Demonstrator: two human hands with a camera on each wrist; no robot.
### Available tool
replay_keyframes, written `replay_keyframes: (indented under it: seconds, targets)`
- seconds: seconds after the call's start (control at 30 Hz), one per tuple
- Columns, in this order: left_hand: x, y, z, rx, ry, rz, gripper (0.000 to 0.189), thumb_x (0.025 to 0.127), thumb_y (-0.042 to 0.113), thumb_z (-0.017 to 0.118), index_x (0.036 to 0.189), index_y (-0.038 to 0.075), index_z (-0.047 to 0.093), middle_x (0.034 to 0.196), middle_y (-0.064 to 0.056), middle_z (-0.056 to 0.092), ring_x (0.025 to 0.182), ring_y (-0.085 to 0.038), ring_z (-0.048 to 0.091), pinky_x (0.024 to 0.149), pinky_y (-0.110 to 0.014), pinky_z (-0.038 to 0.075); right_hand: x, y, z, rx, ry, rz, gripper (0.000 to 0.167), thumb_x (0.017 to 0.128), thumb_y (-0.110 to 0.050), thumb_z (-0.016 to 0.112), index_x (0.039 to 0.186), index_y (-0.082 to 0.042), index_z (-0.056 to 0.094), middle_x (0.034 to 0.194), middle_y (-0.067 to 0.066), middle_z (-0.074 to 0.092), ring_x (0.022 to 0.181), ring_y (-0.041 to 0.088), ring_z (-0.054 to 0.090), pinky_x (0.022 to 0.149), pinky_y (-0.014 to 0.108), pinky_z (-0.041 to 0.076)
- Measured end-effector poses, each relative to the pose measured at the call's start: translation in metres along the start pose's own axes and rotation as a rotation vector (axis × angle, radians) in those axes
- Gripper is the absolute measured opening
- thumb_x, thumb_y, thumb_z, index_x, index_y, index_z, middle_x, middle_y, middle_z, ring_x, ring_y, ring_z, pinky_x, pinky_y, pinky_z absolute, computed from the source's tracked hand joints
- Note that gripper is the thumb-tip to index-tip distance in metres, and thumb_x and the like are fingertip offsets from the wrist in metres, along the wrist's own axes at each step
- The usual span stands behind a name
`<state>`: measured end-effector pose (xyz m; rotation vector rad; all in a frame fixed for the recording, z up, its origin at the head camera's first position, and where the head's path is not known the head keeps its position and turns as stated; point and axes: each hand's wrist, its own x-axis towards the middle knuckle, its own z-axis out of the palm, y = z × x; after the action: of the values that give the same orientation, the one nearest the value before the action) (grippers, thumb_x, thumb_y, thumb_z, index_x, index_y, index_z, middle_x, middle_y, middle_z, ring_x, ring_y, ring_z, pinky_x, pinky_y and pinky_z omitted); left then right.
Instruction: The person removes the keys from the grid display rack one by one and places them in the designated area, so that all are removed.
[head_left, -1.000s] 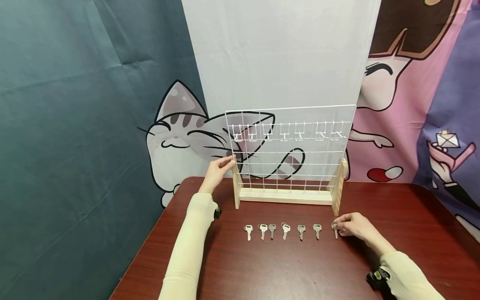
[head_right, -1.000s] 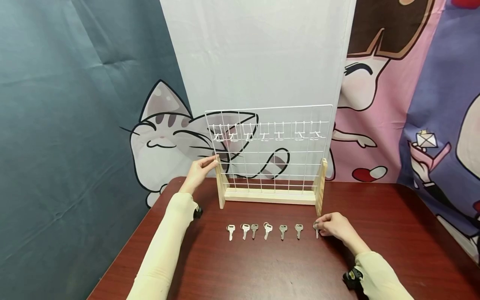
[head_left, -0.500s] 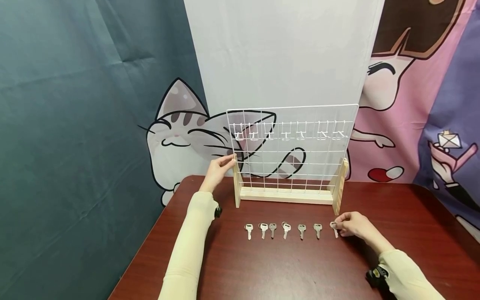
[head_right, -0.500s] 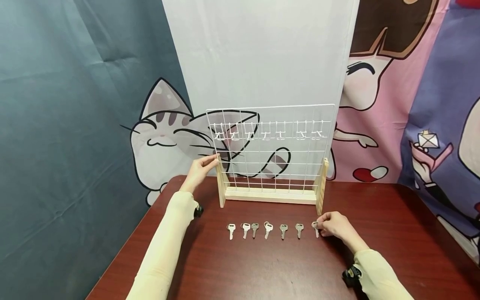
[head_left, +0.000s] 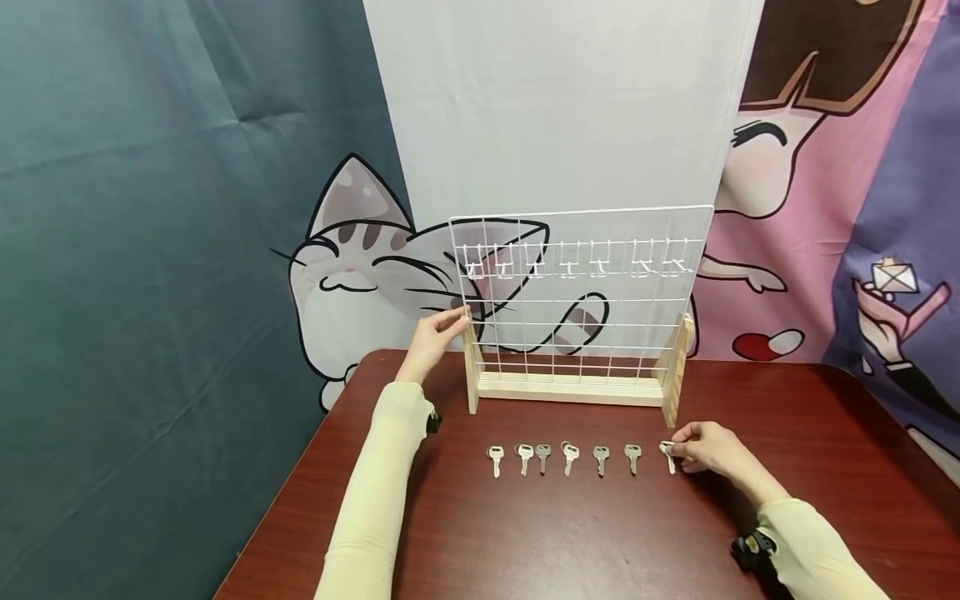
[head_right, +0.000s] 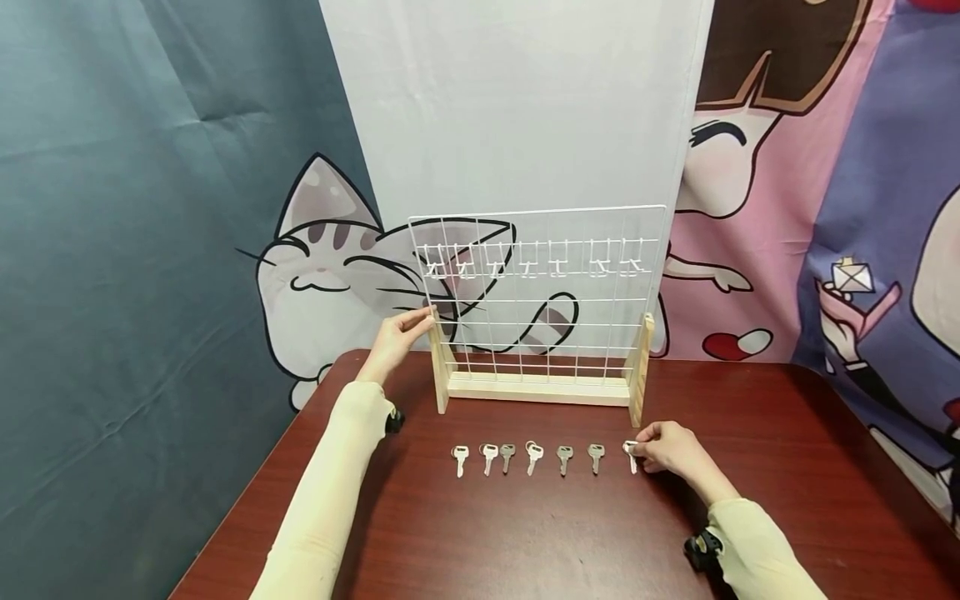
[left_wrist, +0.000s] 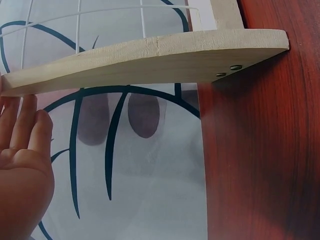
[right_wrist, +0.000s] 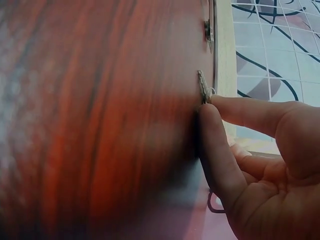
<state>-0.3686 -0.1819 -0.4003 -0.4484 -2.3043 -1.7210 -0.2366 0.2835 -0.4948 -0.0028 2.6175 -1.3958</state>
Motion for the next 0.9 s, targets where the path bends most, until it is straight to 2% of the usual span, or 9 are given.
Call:
replay_keyframes:
  seconds: [0.23, 0.37, 0.5, 0.6, 0.67, 0.7, 0.8, 0.9]
  targets:
    - [-0.004, 0.000, 0.004, -0.018, 0.034, -0.011, 0.038, 0.098, 0.023, 0.070, 0.132, 0.007, 0.068, 0.129, -0.010, 0.068, 0.123, -0.023, 0.062, 0.107, -0.035, 0.046, -0.003, 0.001, -0.003, 0.035, -0.026, -0.001, 0.026, 0.091, -0.010, 0.075, 0.096, 0.012, 0.062, 0.075, 0.005, 0.065, 0.066, 0.018, 0.065, 0.061, 0.031, 0.061]
    - [-0.009, 0.002, 0.006, -0.011, 0.040, -0.014, 0.039, 0.101, 0.023, 0.065, 0.136, 0.007, 0.064, 0.134, -0.011, 0.065, 0.126, -0.024, 0.059, 0.109, -0.037, 0.044, -0.006, 0.003, -0.005, 0.074, -0.051, -0.026, 0.030, 0.094, -0.011, 0.071, 0.104, 0.015, 0.060, 0.078, 0.005, 0.067, 0.068, 0.018, 0.064, 0.063, 0.032, 0.061]
    - [-0.016, 0.009, 0.005, 0.015, 0.008, -0.001, 0.048, 0.106, 0.024, 0.056, 0.149, 0.005, 0.049, 0.146, -0.013, 0.055, 0.134, -0.027, 0.052, 0.114, -0.039, 0.038, -0.008, 0.002, -0.020, 0.057, -0.069, -0.062, 0.036, 0.098, -0.012, 0.066, 0.114, 0.019, 0.057, 0.087, 0.011, 0.069, 0.071, 0.020, 0.065, 0.063, 0.033, 0.061]
    - [-0.023, 0.026, -0.002, 0.038, -0.012, 0.021, 0.055, 0.108, 0.027, 0.050, 0.157, 0.007, 0.035, 0.153, -0.014, 0.046, 0.140, -0.027, 0.045, 0.117, -0.037, 0.033, -0.009, -0.009, -0.043, -0.035, -0.050, -0.108, 0.043, 0.101, -0.020, 0.064, 0.122, 0.016, 0.057, 0.093, 0.015, 0.070, 0.077, 0.024, 0.068, 0.065, 0.034, 0.061]
    - [-0.028, 0.043, -0.011, 0.082, -0.010, 0.048, 0.056, 0.109, 0.030, 0.048, 0.158, 0.010, 0.032, 0.156, -0.012, 0.043, 0.142, -0.026, 0.043, 0.118, -0.037, 0.032, -0.011, -0.024, -0.059, -0.157, 0.011, -0.163, 0.047, 0.102, -0.029, 0.062, 0.126, 0.011, 0.059, 0.097, 0.018, 0.071, 0.083, 0.028, 0.068, 0.069, 0.037, 0.059]
    - [-0.031, 0.053, -0.017, 0.137, 0.002, 0.072, 0.055, 0.109, 0.033, 0.047, 0.158, 0.013, 0.033, 0.156, -0.010, 0.043, 0.141, -0.025, 0.044, 0.117, -0.037, 0.032, -0.013, -0.033, -0.067, -0.217, 0.057, -0.201, 0.048, 0.102, -0.033, 0.061, 0.127, 0.009, 0.060, 0.102, 0.022, 0.070, 0.089, 0.033, 0.068, 0.074, 0.042, 0.058]
    - [-0.038, 0.083, -0.033, 0.333, 0.059, 0.199, 0.053, 0.108, 0.034, 0.047, 0.156, 0.014, 0.039, 0.157, -0.007, 0.042, 0.143, -0.025, 0.042, 0.119, -0.040, 0.030, -0.021, -0.063, -0.086, -0.368, 0.285, -0.325, 0.046, 0.101, -0.037, 0.062, 0.127, 0.000, 0.064, 0.114, 0.025, 0.069, 0.097, 0.040, 0.066, 0.081, 0.050, 0.052]
    - [-0.044, 0.108, -0.048, 0.547, 0.165, 0.344, 0.052, 0.107, 0.032, 0.050, 0.155, 0.011, 0.042, 0.158, -0.009, 0.040, 0.146, -0.027, 0.036, 0.121, -0.049, 0.022, -0.028, -0.091, -0.097, -0.407, 0.534, -0.482, 0.045, 0.098, -0.032, 0.067, 0.131, -0.002, 0.063, 0.129, 0.027, 0.062, 0.111, 0.046, 0.060, 0.092, 0.059, 0.044]
